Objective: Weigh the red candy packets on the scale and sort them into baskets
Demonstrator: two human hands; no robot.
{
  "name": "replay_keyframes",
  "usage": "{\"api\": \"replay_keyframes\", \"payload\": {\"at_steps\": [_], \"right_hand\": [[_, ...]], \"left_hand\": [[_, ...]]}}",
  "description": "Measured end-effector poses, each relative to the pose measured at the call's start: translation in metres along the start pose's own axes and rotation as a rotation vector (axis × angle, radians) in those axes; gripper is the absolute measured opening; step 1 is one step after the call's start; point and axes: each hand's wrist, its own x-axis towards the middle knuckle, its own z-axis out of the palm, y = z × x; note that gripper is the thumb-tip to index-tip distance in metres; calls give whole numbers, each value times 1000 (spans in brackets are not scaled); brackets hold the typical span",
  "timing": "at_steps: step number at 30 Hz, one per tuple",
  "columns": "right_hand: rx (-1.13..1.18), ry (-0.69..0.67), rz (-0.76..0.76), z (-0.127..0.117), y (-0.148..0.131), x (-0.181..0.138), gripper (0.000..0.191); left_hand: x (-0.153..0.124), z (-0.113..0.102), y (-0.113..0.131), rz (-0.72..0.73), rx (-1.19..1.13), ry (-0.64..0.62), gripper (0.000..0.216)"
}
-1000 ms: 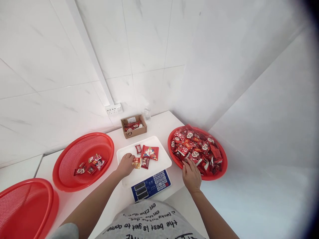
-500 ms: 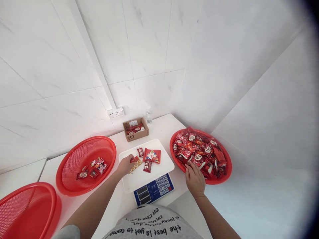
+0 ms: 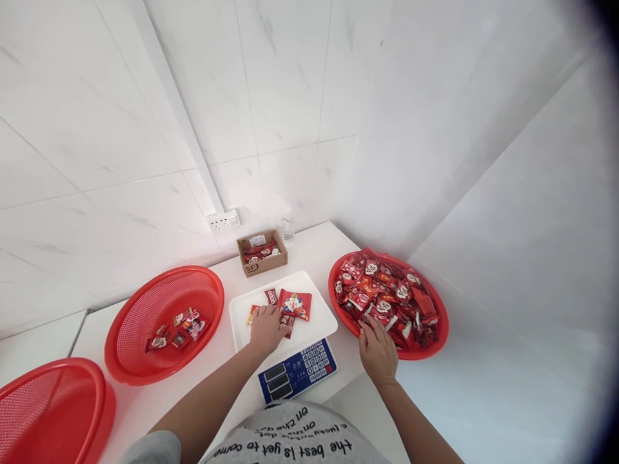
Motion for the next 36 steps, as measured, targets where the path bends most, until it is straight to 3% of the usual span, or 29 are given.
{"api": "replay_keyframes", "payload": {"at_steps": [7,13,16,20,22,27,33,36], "right_hand": [[-14,22,-15,1,1,0,30],[-8,4,-15,1,1,-1,31],[-3,4,-11,1,1,-1,31],[23,-10,6,1,1,-1,32],[29,-21,11,2,2,-2,32],[57,-25,22,3,3,-2,33],[52,-29,17,2,1,-1,31],[67,-25,30,2,1,-1,31]], "left_hand": [[-5,3,1,-103,-254,-68,13],[-6,-10,-30,-264,-530,-159,11],[-5,-19,-43,-236,-357,-150,32],[0,-22,-48,-95,-67,-93,66],[3,-21,-48,-34,3,-114,73],[8,-21,-48,44,45,-153,50],[8,-23,-47,-58,-123,-260,27],[10,-23,-47,-95,-205,-256,17]]}}
